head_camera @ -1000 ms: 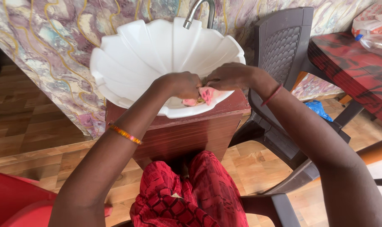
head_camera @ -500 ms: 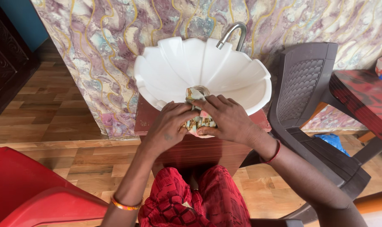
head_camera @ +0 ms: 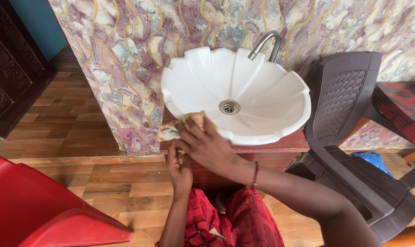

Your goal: The person cleans the interior and exterior surfaces of a white pedestal sink using a patterned cloth by hand.

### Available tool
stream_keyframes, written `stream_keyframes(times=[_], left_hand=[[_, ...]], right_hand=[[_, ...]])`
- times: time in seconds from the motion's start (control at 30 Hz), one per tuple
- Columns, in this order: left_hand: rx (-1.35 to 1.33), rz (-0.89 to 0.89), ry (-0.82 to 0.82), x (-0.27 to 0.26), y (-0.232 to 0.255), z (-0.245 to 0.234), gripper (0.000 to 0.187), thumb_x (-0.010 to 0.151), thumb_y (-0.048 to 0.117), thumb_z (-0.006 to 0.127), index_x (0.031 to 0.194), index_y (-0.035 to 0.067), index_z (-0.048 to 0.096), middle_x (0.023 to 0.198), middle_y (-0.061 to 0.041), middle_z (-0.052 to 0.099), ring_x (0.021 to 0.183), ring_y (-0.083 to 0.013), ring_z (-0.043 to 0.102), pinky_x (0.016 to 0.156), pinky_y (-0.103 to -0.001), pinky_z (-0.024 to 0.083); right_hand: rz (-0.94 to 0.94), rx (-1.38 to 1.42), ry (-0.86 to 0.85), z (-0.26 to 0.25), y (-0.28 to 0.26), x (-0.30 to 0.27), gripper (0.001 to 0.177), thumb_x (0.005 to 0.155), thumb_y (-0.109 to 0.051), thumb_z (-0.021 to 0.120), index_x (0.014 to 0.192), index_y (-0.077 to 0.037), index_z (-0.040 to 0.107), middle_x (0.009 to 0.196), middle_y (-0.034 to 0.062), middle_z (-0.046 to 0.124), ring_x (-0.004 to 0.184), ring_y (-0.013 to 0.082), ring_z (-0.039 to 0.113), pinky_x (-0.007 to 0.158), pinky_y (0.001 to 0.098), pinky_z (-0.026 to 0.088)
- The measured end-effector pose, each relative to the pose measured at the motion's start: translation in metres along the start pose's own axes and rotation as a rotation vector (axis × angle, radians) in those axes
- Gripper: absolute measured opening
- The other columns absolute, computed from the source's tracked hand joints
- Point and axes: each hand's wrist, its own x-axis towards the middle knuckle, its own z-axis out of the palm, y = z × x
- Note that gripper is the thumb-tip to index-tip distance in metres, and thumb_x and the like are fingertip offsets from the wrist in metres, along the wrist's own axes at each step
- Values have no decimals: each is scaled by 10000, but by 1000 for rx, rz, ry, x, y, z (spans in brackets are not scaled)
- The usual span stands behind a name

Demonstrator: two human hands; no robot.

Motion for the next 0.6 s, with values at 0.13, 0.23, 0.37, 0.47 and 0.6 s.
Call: stream_keyframes(times=[0.13, 0.23, 0.37, 0.47, 0.6], left_hand=[[-492, -164, 87, 28, -17, -14, 595, 968, -33, 499, 1541, 64, 373, 1531, -92, 502, 1382, -243, 524, 1133, -388, 475], [-866, -223, -19, 48, -29, -25, 525, 1053, 196, 365, 1573, 131, 328, 1554, -96, 457, 1403, -257, 487, 1165, -424, 439], [-1037, -223, -82, 60, -37, -38, 557, 1094, 313, 334, 1583, 47, 316, 1606, -146, 399, 1477, -290, 422, 1228, -471, 380], [-1062, -294, -29, 56, -20, -34, 625, 1068, 414, 362, 1568, 39, 329, 1595, -162, 404, 1463, -314, 419, 1204, -494, 374], [-921, -356, 3, 30, 8, -10, 709, 995, 588, 385, 1562, 166, 335, 1586, -79, 410, 1452, -277, 414, 1186, -478, 367]], right_hand=[[-80, -89, -152, 27, -26, 42, 412, 810, -344, 642, 1151, -142, 754, 1387, 117, 557, 1324, 326, 474, 1094, 547, 400], [-115, -81, -283, 44, -38, 79, 363, 844, -329, 650, 1116, -132, 786, 1303, 65, 617, 1308, 294, 471, 1133, 567, 320], [-217, -94, -594, 48, -43, 108, 302, 890, -339, 651, 1089, -164, 796, 1246, 61, 669, 1267, 307, 496, 1158, 599, 266], [-250, -117, -650, 47, -43, 104, 312, 856, -354, 674, 1081, -169, 787, 1235, 71, 673, 1263, 325, 502, 1138, 586, 277], [-196, -158, -402, 49, -47, 69, 361, 786, -360, 670, 1026, -116, 785, 1171, 72, 705, 1261, 309, 509, 1069, 520, 322]])
